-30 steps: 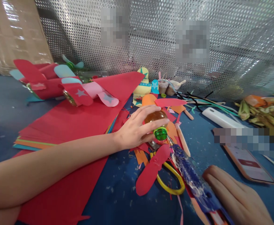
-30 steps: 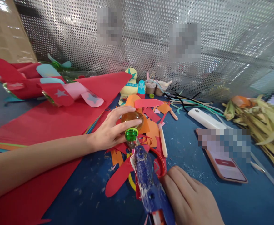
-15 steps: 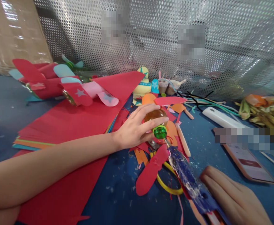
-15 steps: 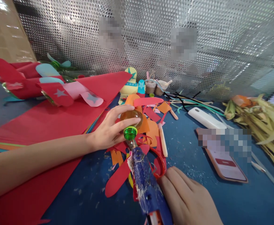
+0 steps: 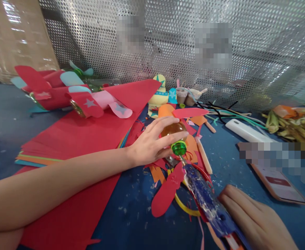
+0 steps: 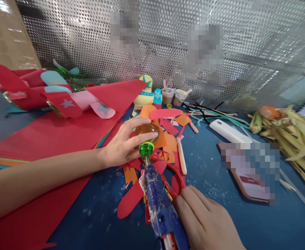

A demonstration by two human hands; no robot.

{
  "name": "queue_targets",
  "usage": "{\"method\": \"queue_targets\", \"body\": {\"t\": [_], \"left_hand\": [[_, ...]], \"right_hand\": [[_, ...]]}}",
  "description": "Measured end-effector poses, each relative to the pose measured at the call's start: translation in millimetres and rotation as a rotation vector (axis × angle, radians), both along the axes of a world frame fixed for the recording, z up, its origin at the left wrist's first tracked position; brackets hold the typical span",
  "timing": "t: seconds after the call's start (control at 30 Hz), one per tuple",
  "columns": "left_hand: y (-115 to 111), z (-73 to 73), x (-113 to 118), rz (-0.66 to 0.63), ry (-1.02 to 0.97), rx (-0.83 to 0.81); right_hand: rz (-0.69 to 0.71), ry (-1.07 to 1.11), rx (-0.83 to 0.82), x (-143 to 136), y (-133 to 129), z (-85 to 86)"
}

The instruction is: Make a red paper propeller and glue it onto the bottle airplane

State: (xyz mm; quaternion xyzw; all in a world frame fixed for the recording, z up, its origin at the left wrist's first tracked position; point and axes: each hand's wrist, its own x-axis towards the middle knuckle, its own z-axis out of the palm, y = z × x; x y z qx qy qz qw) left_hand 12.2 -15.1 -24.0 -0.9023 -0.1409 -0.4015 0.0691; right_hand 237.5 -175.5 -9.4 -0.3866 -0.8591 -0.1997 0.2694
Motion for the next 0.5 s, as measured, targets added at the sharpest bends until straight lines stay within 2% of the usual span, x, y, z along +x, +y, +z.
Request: {"method": "queue_targets", "body": {"t": [0.23, 0.5], "left_hand": [[-0.3, -1.1, -0.2, -0.003, 0.024, 0.016], [-0.2, -2.0, -0.4, -0.012, 0.043, 0.028]], "right_hand": [[0.022, 0.029, 0.011, -5.1, 2.1, 3.2], [-0.013, 0.008, -0.029, -2.4, 0.3, -2.7]]}}
